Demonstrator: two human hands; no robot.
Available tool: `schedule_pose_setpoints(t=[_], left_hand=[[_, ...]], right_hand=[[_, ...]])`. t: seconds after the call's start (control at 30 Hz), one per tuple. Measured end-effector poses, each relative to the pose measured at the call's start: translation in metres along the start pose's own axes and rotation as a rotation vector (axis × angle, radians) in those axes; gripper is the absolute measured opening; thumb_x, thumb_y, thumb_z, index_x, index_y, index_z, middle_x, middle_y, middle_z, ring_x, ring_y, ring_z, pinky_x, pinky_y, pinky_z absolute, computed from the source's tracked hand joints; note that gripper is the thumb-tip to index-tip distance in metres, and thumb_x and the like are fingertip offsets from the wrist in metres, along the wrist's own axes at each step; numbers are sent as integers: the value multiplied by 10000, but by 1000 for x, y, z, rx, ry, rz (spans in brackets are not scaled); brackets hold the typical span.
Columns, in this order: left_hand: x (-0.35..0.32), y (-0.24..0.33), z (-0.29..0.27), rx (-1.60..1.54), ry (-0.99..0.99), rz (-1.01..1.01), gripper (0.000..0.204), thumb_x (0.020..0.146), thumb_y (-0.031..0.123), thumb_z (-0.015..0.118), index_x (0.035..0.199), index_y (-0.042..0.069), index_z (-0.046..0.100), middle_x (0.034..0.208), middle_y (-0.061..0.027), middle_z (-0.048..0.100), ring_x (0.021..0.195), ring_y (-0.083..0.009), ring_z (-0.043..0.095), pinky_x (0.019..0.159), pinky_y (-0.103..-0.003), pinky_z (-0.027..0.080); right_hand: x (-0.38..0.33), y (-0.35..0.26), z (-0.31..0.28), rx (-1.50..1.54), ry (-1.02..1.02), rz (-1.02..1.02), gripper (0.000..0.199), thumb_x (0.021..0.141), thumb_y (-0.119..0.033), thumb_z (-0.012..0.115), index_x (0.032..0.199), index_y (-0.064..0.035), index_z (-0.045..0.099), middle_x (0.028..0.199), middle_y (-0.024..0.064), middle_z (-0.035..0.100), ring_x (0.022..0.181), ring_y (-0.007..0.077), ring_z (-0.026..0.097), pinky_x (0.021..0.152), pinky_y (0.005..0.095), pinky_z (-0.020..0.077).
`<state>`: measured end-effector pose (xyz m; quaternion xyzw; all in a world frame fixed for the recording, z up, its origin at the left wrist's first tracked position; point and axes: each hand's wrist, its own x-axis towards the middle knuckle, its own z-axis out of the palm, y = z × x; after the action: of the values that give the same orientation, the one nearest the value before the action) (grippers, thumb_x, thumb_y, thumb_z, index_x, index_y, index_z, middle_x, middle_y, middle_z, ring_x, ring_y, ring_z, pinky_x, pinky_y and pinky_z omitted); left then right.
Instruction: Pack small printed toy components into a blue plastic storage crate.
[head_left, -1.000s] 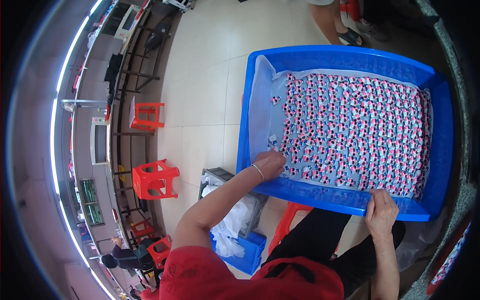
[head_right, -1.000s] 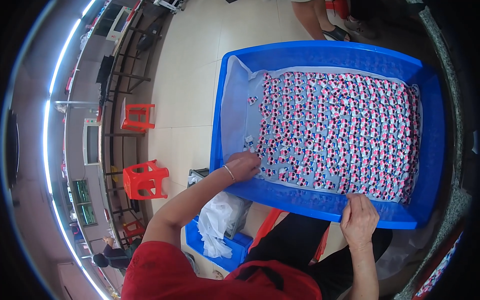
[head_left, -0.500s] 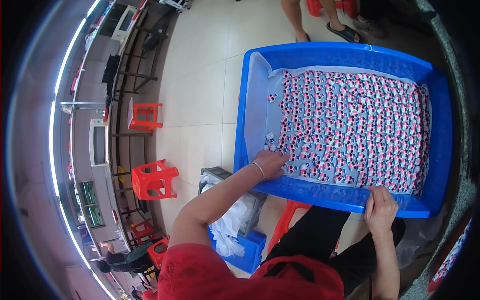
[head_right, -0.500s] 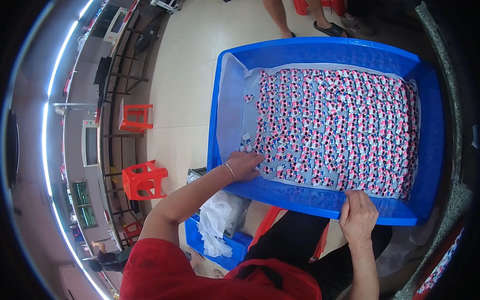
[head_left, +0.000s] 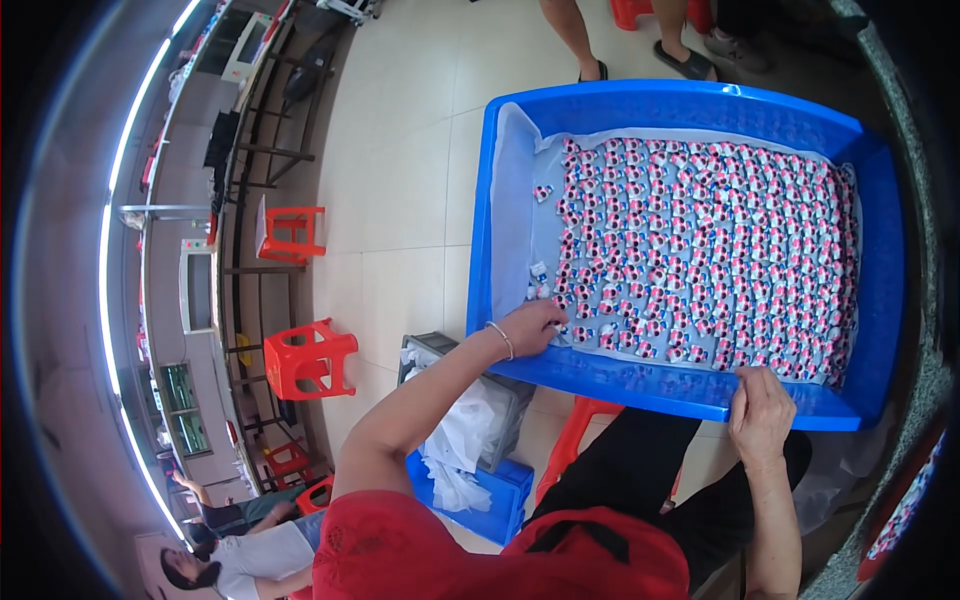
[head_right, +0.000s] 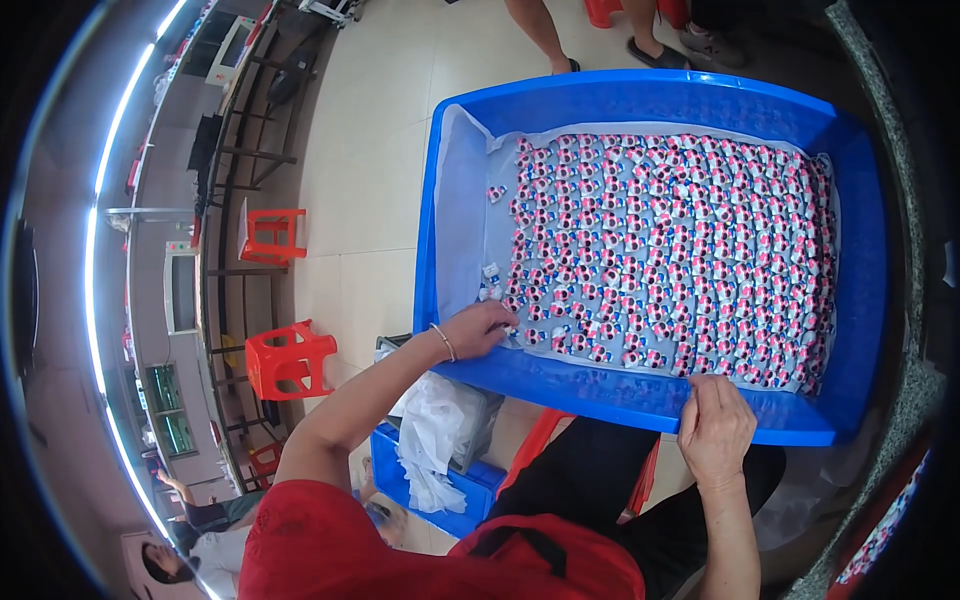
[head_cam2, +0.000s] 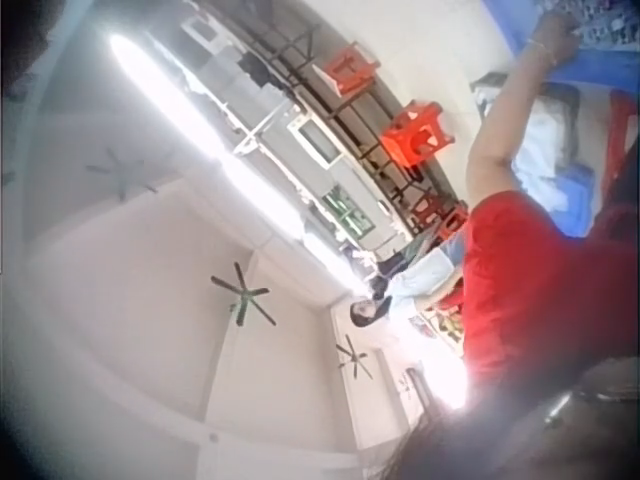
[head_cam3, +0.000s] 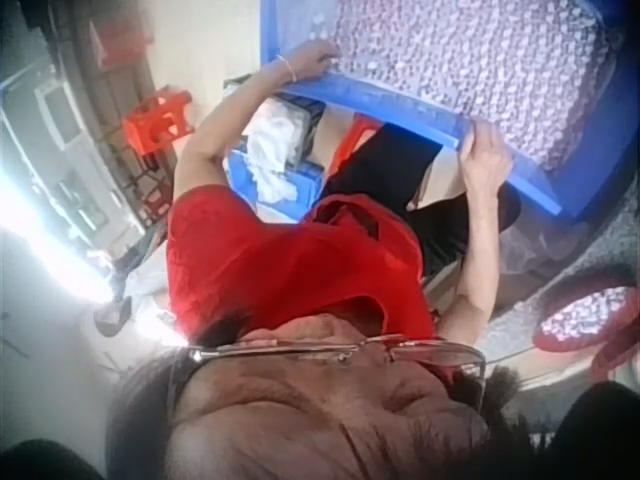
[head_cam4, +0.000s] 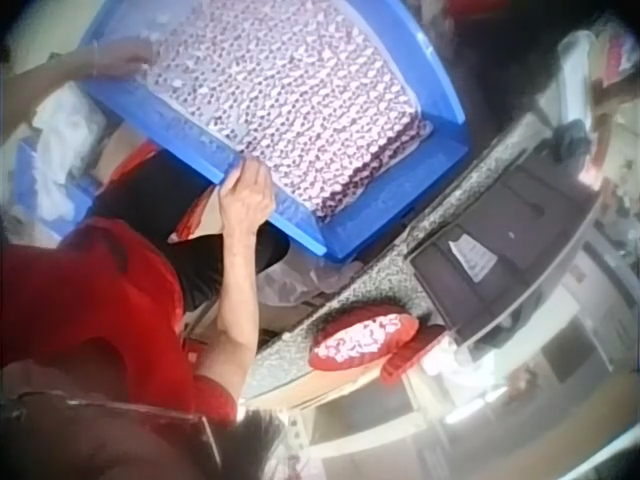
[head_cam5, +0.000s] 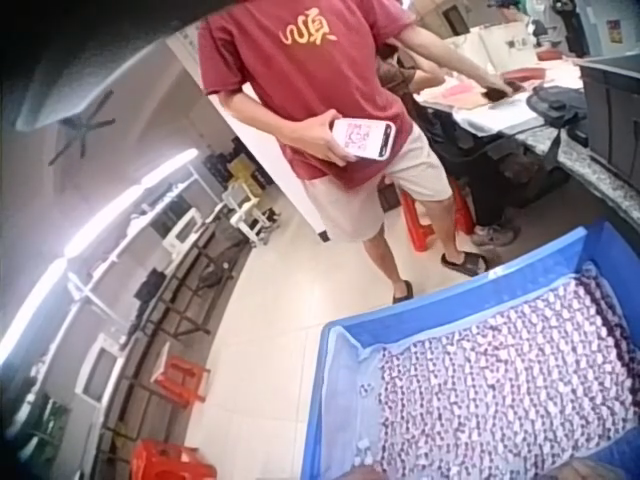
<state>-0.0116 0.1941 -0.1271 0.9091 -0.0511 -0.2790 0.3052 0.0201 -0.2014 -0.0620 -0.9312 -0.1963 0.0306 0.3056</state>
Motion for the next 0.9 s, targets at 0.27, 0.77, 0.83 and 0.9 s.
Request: schedule_pose_setpoints(t=[0.27,0.77,0.83,0.9], left_hand=[[10,-4,9,142,-136,-19,158,771,63,610,918,115,636,998,-96,630,948,-318,618,818,-419,494],[3,-6,-13,246,121,-112,83,807,69,586,889,81,596,930,-125,624,874,-338,627,753,-432,511],[3,-1,-11,305,133,-137,87,813,74,592,900,74,598,945,-129,612,890,-336,622,764,-430,514],[0,1,-8,364,146,-158,94,819,79,598,911,67,601,959,-132,601,907,-335,617,775,-428,516]], right_hand=[[1,0,3,-1,-22,2,84,829,5,548,895,-8,598,797,148,588,725,333,609,634,405,478],[1,-1,2,-10,4,-17,74,833,14,540,886,-12,585,795,139,581,715,330,603,632,399,479],[0,1,1,-11,10,-13,73,830,18,542,883,-10,584,796,140,584,717,330,605,634,398,479],[0,0,2,-12,0,-11,72,829,19,544,882,-9,584,797,140,586,718,329,607,635,397,480]])
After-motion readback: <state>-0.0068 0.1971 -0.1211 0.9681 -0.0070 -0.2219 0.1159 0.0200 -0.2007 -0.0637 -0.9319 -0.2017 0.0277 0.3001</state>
